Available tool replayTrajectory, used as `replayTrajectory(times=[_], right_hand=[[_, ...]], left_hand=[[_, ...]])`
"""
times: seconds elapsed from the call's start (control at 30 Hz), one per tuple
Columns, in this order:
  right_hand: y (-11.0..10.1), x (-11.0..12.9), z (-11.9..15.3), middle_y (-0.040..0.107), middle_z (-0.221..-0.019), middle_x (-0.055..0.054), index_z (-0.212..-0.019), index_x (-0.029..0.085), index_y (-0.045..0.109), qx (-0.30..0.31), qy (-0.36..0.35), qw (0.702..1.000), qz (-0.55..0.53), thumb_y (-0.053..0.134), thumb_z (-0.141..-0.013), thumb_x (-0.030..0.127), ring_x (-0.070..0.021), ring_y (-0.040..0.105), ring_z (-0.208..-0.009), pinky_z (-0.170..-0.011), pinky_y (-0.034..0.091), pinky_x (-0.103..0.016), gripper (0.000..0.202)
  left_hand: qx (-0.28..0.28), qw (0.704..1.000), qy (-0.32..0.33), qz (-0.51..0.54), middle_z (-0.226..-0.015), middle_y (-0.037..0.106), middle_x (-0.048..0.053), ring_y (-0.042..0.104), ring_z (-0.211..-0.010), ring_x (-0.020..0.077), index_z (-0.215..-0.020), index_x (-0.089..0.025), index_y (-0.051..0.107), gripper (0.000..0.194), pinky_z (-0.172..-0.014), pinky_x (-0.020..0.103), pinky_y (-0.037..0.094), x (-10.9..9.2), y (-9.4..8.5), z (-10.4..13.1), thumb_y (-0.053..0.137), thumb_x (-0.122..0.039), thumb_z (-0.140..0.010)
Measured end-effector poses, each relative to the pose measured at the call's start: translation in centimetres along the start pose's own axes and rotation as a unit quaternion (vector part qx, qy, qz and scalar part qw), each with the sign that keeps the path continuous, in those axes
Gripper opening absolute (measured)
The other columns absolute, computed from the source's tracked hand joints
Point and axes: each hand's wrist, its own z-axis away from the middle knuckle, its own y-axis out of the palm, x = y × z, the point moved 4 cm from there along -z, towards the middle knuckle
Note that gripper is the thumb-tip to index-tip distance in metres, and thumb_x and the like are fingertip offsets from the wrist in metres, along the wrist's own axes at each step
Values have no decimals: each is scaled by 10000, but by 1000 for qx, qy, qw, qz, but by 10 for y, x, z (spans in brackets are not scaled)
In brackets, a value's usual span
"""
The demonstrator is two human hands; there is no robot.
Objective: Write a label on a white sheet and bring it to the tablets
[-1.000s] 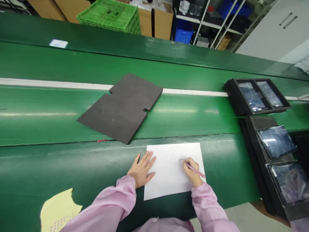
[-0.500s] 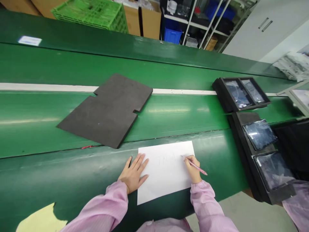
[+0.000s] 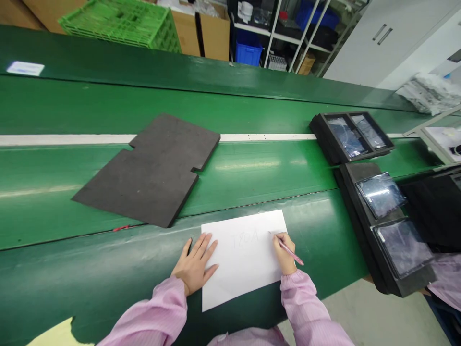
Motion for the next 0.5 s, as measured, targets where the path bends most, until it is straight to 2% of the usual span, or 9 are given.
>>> replayTrajectory(times=[0.5], right_hand=[[1, 3, 0, 582, -546, 6, -650, 182, 589, 3, -14, 1000, 0, 515, -785, 302, -123, 530, -483, -502, 434, -226, 195]], left_hand=[[-15, 1000, -7, 9, -1373, 462, 123, 392, -1277, 293, -1255, -197, 551, 636, -1077, 474, 111, -1, -3, 0, 378, -625, -818]])
